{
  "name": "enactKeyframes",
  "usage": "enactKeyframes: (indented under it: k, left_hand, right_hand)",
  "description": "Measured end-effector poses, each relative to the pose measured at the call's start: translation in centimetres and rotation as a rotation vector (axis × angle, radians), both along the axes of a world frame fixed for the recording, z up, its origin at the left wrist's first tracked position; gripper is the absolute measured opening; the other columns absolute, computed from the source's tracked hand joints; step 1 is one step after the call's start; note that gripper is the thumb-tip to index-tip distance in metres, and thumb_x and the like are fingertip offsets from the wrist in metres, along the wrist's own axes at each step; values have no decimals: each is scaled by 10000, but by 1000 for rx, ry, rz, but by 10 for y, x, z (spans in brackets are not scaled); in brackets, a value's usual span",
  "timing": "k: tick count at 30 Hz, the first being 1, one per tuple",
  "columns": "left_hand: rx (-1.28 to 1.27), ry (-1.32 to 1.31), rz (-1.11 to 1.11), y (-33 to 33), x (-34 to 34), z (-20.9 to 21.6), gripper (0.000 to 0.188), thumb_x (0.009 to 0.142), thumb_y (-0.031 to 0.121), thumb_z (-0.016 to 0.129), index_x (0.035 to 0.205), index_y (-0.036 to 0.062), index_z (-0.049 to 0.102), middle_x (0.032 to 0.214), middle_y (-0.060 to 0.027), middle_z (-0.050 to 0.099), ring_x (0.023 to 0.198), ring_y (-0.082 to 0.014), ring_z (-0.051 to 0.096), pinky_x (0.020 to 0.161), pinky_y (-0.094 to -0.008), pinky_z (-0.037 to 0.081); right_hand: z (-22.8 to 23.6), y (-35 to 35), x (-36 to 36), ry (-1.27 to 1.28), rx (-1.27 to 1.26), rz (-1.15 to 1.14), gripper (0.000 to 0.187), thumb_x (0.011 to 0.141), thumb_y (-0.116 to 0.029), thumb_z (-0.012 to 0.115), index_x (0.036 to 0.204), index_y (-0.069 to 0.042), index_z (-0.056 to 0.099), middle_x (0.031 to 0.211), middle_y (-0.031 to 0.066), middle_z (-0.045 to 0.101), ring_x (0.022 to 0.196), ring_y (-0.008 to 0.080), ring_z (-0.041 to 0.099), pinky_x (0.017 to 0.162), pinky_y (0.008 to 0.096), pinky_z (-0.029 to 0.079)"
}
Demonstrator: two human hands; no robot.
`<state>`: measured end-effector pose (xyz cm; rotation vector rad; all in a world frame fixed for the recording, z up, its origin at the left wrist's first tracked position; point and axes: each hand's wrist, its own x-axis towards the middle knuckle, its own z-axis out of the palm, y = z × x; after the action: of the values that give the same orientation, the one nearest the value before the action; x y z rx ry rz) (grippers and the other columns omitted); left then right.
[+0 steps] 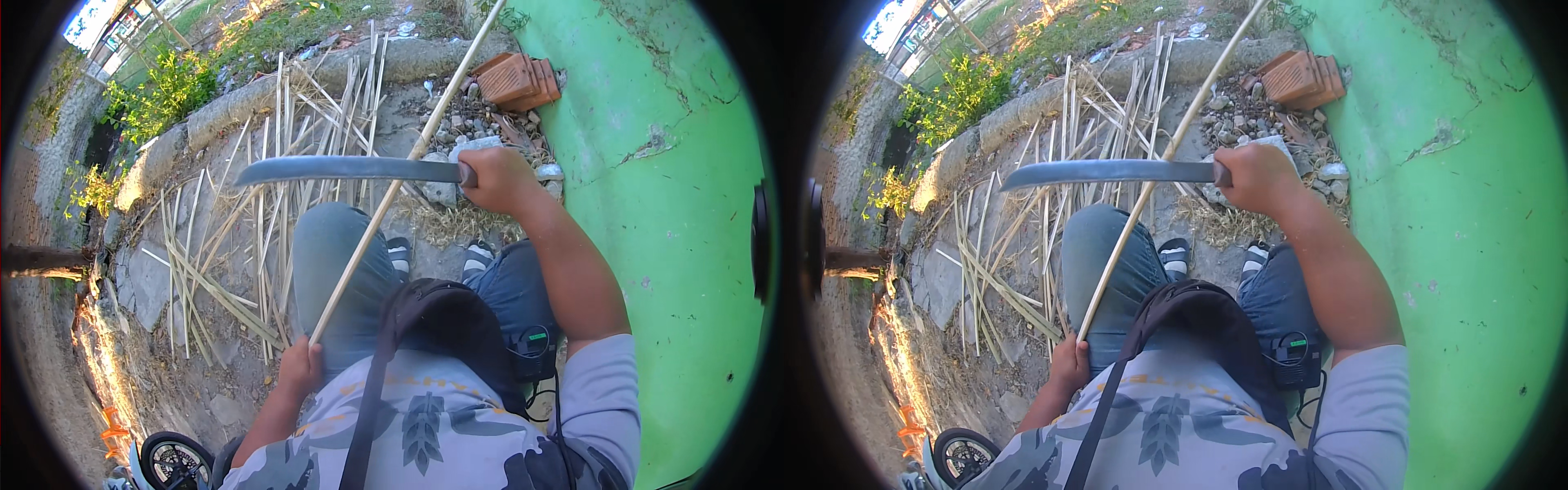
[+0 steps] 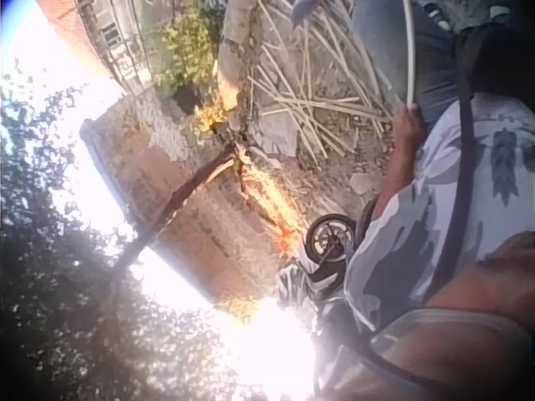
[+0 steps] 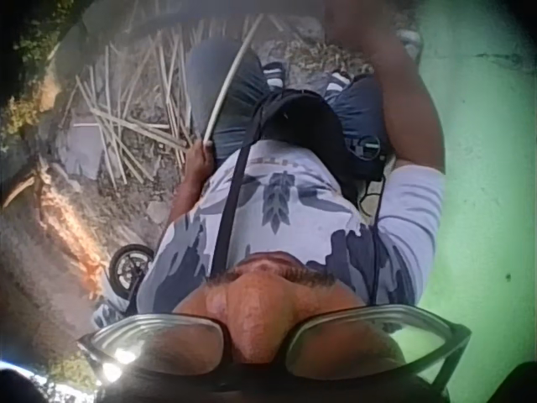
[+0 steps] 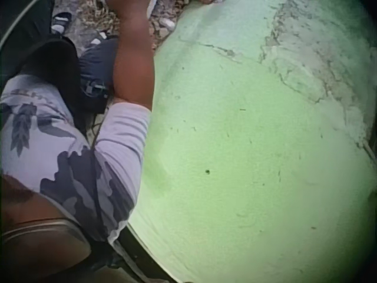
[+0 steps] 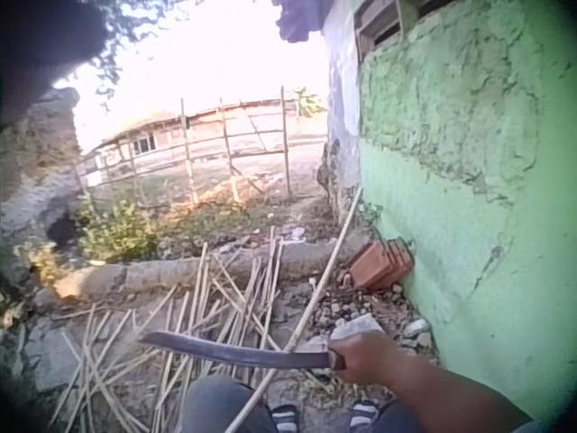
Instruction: The person shaves bamboo strips by scraping along their length with a knife, picking up strips one at a time from a pile on the ground.
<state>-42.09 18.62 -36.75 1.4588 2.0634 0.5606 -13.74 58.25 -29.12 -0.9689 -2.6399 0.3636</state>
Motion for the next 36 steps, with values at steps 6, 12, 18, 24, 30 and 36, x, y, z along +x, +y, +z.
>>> enactKeyframes:
  k: [6,12,18,24,30,36]
  left_hand:
    - [20,-11,-13,2,3,31,426,1009,380,440,829,-4,489,651,-282,532,665,-536,542,574,-568,398]
    - [14,3,11,4,19,53,428,1018,372,425,818,-2,484,651,-289,527,669,-538,541,568,-563,399]
    - [12,-7,30,-6,32,50,440,1013,389,434,819,-4,484,640,-280,533,663,-539,545,564,-565,401]
    - [7,-20,25,-5,36,62,421,1006,384,449,845,-1,502,653,-286,547,675,-539,558,573,-572,407]
    - [-23,32,21,-1,60,81,410,1009,379,444,866,0,507,660,-288,554,682,-537,564,577,-571,416]
    - [-12,-31,32,-13,103,105,453,1016,411,430,837,3,510,678,-274,564,700,-528,569,580,-545,424]
  right_hand:
    - [51,-16,-18,-103,203,247,128,752,-178,678,799,-78,613,699,141,639,711,381,648,636,475,510]
    - [51,26,26,108,-47,-141,147,801,-220,660,888,-102,667,792,163,683,757,409,652,702,485,521]
    - [63,-4,29,48,-36,2,149,766,-197,688,868,-95,651,763,151,665,759,385,658,686,481,521]
    - [70,5,28,-26,70,68,120,768,-201,686,816,-101,640,731,144,653,750,371,664,688,478,523]
    - [72,37,75,102,-190,-229,216,822,-248,680,922,-56,686,830,194,692,804,366,675,720,455,520]
    - [96,27,131,466,-344,-111,254,826,-261,770,851,-29,670,625,24,588,574,168,582,550,355,446]
